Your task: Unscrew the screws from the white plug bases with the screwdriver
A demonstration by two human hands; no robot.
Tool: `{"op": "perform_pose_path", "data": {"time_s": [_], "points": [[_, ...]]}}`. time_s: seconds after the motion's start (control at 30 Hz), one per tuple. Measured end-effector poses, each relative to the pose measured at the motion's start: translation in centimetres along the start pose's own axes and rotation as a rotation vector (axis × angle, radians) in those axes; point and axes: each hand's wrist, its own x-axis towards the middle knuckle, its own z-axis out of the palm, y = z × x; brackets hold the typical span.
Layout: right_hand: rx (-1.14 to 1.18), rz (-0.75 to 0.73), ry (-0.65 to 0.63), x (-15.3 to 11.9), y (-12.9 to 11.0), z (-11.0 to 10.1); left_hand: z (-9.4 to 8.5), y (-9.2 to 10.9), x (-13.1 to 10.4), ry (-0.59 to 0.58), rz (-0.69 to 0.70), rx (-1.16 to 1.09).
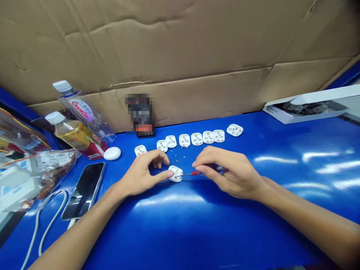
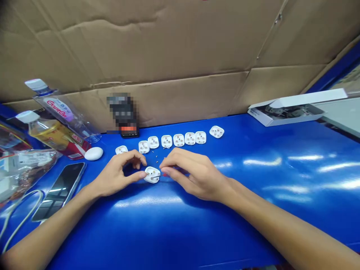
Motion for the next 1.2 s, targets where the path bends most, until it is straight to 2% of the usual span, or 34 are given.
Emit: {"op": "perform_pose_path", "data": {"time_s": [0.13, 0.27, 0.4, 0.5, 0.63, 0.7, 0.83, 0.97, 1.1, 1.2], "points": [[-0.023, 0.009, -0.027, -0.1, 0.0, 0.2, 0.3, -0.5, -0.3, -0.098, 0.069, 0.024], [-0.043, -0.003, -0.034, -0.1, 0.1, 0.3, 0.6, -1.0, -0.4, -0.110, 0.115, -0.003], [-0.241, 0.008, -0.059, -0.4, 0.1, 0.3, 0.7, -1.1, -0.3, -0.111, 0.142, -0.026], [-0.367, 0.066, -0.132, -0.5, 0.0, -0.1, 0.8, -1.1, -0.4, -0.129, 0.204, -0.009], [-0.239, 0.034, -0.262, -0.1, -0.4, -1.1, 1.1, -1.3, -0.5, -0.136, 0.251, 0.028], [-0.180, 0.046, -0.289, 0.1, -0.6, -1.4, 1.2, -1.4, -0.5, -0.141, 0.250, 0.038], [-0.292, 0.185, -0.296, -0.2, -0.6, -1.4, 1.3, -1.5, -0.6, -0.148, 0.249, 0.037], [-0.229, 0.079, -0.287, -0.2, -0.3, -1.4, 1.1, -1.5, -0.6, -0.160, 0.237, 0.035], [-0.213, 0.212, -0.250, -0.1, -0.2, -1.4, 1.1, -1.3, -0.6, -0.171, 0.217, 0.028], [-0.249, 0.163, -0.261, -0.1, -0.2, -1.4, 1.1, -1.3, -0.5, -0.172, 0.199, 0.026]]}}
